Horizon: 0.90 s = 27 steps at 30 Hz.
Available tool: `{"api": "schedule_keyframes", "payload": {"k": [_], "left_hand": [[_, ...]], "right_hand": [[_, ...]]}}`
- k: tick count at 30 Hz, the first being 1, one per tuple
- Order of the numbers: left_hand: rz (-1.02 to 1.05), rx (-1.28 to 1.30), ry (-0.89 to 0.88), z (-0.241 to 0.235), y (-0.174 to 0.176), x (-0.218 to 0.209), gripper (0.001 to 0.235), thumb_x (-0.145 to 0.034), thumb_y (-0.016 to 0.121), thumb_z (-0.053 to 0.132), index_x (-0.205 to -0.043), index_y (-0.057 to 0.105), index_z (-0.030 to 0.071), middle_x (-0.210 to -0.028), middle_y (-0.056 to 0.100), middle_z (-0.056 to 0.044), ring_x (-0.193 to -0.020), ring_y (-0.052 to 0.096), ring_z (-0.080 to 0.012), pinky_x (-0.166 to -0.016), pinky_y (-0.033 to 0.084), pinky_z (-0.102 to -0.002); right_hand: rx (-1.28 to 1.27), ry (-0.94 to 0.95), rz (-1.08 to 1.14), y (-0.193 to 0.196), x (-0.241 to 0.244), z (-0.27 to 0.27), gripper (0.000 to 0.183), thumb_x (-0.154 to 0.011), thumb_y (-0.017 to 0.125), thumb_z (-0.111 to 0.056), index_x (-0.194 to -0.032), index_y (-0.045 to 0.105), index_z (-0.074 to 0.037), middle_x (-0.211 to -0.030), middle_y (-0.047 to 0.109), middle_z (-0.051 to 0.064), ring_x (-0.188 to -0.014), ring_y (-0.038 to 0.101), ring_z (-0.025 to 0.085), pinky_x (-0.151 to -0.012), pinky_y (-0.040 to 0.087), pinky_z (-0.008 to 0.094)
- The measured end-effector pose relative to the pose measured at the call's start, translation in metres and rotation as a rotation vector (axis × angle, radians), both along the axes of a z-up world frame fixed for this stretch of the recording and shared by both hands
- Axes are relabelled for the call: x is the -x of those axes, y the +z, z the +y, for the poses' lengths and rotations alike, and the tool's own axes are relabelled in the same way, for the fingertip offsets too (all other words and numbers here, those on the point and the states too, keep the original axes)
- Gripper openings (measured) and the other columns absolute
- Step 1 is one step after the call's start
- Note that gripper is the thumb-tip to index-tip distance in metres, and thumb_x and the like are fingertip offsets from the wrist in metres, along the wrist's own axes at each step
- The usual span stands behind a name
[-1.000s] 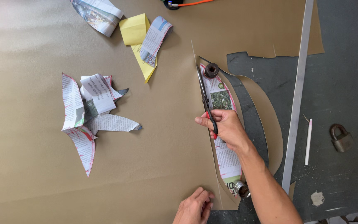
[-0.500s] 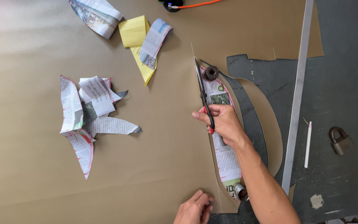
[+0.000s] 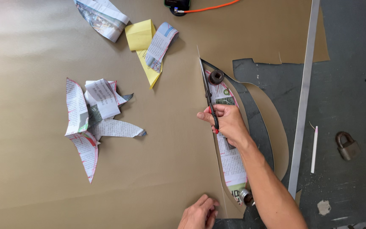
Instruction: The person uses a metal ruler and pencil to mark a straight line on a large sheet of cardboard. They then use scissors to cut along the marked line, following a curved paper template placed on the cardboard. The person secures the template with a padlock and a jar, then cuts the cardboard to match the template's shape.
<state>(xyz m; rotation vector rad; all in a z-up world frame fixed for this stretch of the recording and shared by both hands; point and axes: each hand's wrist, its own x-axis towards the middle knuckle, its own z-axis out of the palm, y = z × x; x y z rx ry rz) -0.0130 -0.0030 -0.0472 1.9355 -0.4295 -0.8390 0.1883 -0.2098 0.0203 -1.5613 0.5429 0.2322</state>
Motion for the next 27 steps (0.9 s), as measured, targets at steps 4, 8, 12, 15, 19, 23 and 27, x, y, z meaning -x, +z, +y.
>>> {"api": "schedule_keyframes", "payload": {"k": [4,8,12,15,19,23,27], "left_hand": [[0.07,-0.035,0.02,0.001,0.015,-0.003,0.02,-0.086,0.069,0.001,-0.104,0.069,0.009,-0.093,0.064,-0.006,-0.083,0.073,-0.0225,-0.075,0.061,-0.037],[-0.026,0.015,0.053,0.001,0.027,-0.004,0.019,-0.086,0.069,0.0,-0.103,0.068,0.007,-0.093,0.065,-0.008,-0.083,0.071,-0.0259,-0.074,0.058,-0.04],[-0.077,0.027,0.077,-0.001,0.034,-0.002,0.015,-0.087,0.068,0.0,-0.101,0.068,0.007,-0.093,0.065,-0.008,-0.082,0.071,-0.0276,-0.072,0.056,-0.041],[-0.095,0.0,0.117,-0.006,0.041,-0.001,0.014,-0.087,0.068,0.0,-0.099,0.067,0.007,-0.091,0.065,-0.008,-0.081,0.071,-0.0272,-0.071,0.056,-0.04],[-0.196,0.012,0.191,-0.009,0.051,0.006,0.012,-0.087,0.067,0.0,-0.097,0.066,0.006,-0.091,0.065,-0.009,-0.079,0.069,-0.0301,-0.067,0.054,-0.042],[-0.262,-0.016,0.273,-0.016,0.063,0.013,0.008,-0.088,0.067,0.003,-0.096,0.065,0.006,-0.088,0.064,-0.011,-0.077,0.067,-0.0337,-0.065,0.053,-0.044],[-0.304,-0.073,0.323,-0.029,0.075,0.024,0.016,-0.09,0.068,0.007,-0.106,0.065,0.005,-0.093,0.064,-0.012,-0.08,0.066,-0.0336,-0.067,0.053,-0.044]], "right_hand": [[0.052,0.039,-0.061,0.005,0.019,-0.012,0.03,-0.078,0.089,-0.023,-0.091,0.073,0.0,-0.063,0.061,-0.002,-0.048,0.046,0.004,-0.043,0.034,0.022],[0.048,0.019,-0.05,0.015,0.062,-0.04,0.027,-0.077,0.086,-0.018,-0.092,0.073,0.0,-0.068,0.064,-0.001,-0.049,0.049,0.005,-0.043,0.036,0.023],[0.14,0.027,0.09,0.01,0.103,-0.073,0.025,-0.077,0.085,-0.016,-0.093,0.076,0.0,-0.069,0.068,0.003,-0.05,0.05,0.008,-0.043,0.038,0.024],[0.199,0.016,0.214,-0.005,0.118,-0.097,0.026,-0.076,0.086,-0.016,-0.095,0.078,0.0,-0.07,0.068,0.004,-0.051,0.052,0.009,-0.045,0.04,0.025],[0.237,-0.014,0.132,-0.022,0.123,-0.133,0.03,-0.076,0.087,-0.02,-0.095,0.076,0.001,-0.071,0.069,0.005,-0.052,0.053,0.01,-0.045,0.042,0.025],[0.289,-0.04,0.112,-0.03,0.109,-0.165,0.033,-0.076,0.089,-0.021,-0.093,0.074,0.002,-0.071,0.066,0.003,-0.053,0.054,0.01,-0.047,0.042,0.025],[0.349,-0.055,0.126,-0.032,0.104,-0.19,0.032,-0.075,0.091,-0.022,-0.09,0.073,0.001,-0.069,0.063,0.002,-0.054,0.052,0.008,-0.048,0.042,0.024]]}}
